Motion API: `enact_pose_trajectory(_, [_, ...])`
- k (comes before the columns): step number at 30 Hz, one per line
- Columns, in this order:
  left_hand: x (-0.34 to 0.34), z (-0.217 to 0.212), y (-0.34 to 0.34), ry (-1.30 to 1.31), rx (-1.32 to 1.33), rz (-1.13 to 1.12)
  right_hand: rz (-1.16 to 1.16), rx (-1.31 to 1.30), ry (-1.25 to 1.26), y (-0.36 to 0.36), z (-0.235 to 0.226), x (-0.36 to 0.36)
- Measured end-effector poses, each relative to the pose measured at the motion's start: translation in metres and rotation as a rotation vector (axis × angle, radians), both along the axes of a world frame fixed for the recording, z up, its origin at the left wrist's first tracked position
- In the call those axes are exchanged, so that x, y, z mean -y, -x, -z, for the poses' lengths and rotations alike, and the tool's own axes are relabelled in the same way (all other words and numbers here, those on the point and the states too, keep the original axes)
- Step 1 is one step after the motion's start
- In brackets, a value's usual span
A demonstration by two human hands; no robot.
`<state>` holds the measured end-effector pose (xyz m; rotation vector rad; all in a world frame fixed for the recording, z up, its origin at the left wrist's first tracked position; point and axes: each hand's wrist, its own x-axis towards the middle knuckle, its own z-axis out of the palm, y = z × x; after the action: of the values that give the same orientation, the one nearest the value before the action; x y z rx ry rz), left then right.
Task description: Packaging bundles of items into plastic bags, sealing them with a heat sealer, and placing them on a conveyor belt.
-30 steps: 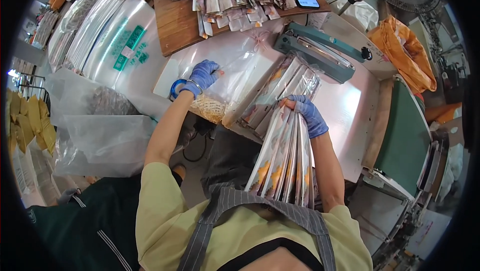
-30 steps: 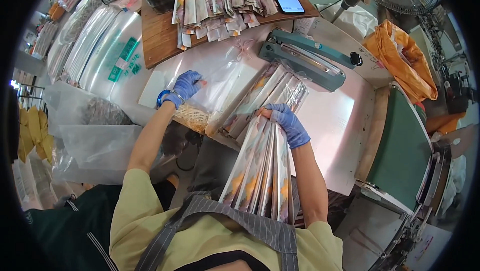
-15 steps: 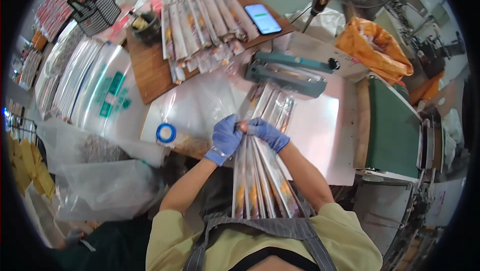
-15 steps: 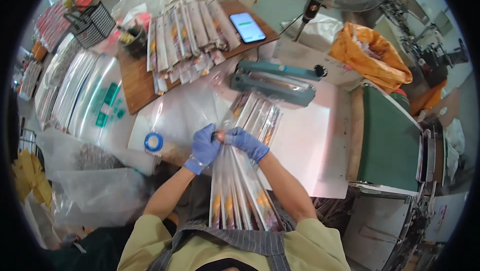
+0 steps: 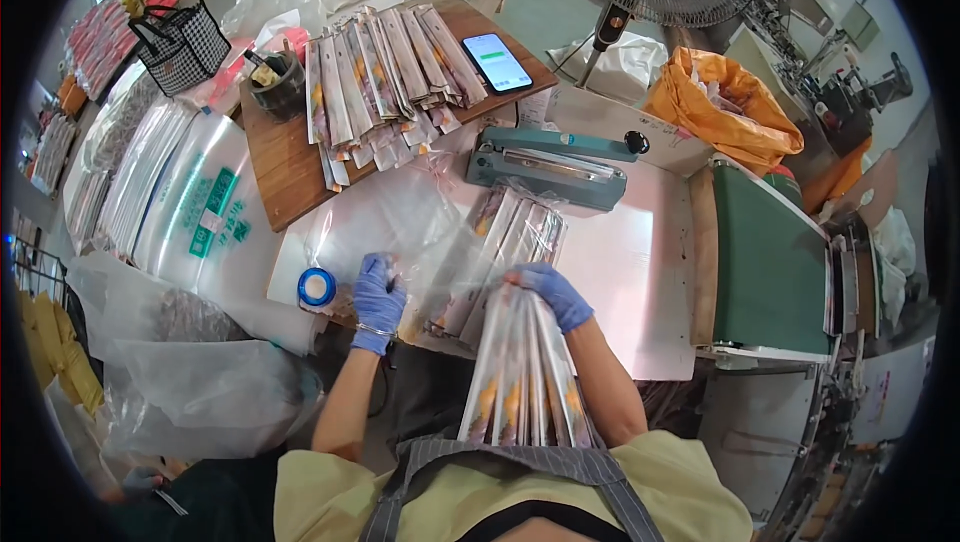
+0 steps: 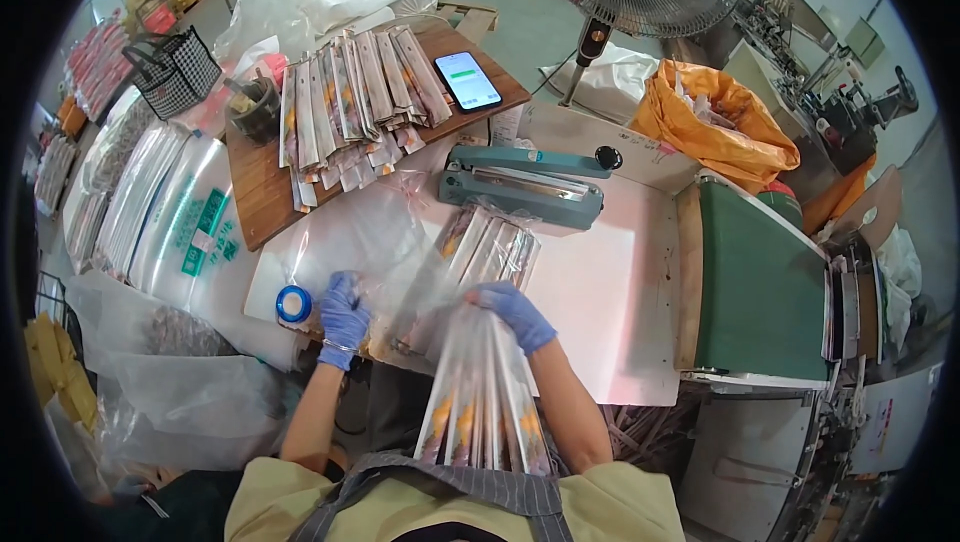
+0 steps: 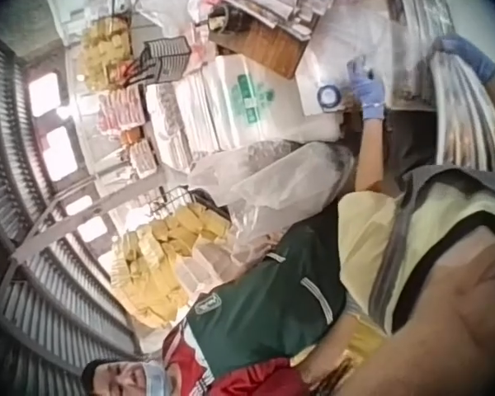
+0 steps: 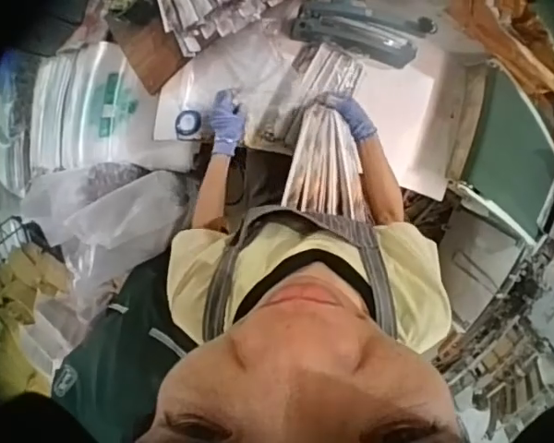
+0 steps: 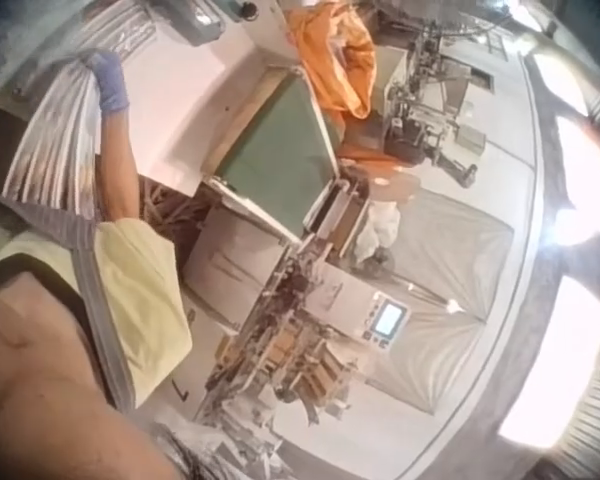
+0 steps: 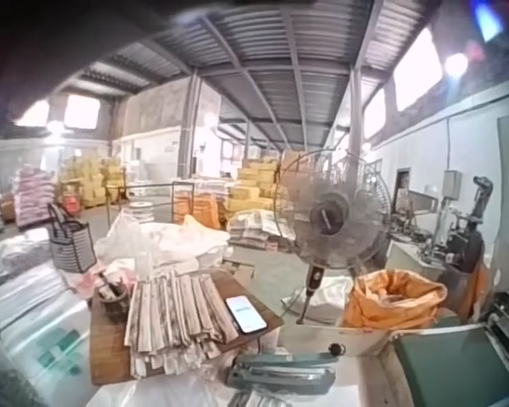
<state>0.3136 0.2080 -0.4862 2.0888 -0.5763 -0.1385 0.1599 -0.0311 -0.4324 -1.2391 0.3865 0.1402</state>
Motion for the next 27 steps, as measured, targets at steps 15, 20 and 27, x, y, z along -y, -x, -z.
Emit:
enact_pose_trajectory(15, [0.051,-0.005,0.129,0.061,0.719,0.424,0.300,0.061,-0.153,0.052,0.004,-0.026])
enact_pose_trajectory(20, [0.052,-0.051,0.192,0.132,0.598,0.978,0.568,-0.044,-0.113,0.222,0.061,-0.041])
enact_pose_trajectory(27, [0.091,-0.158,0.150,-0.005,0.479,1.129,0.310,0.081,0.664,0.242,-0.119,-0.046])
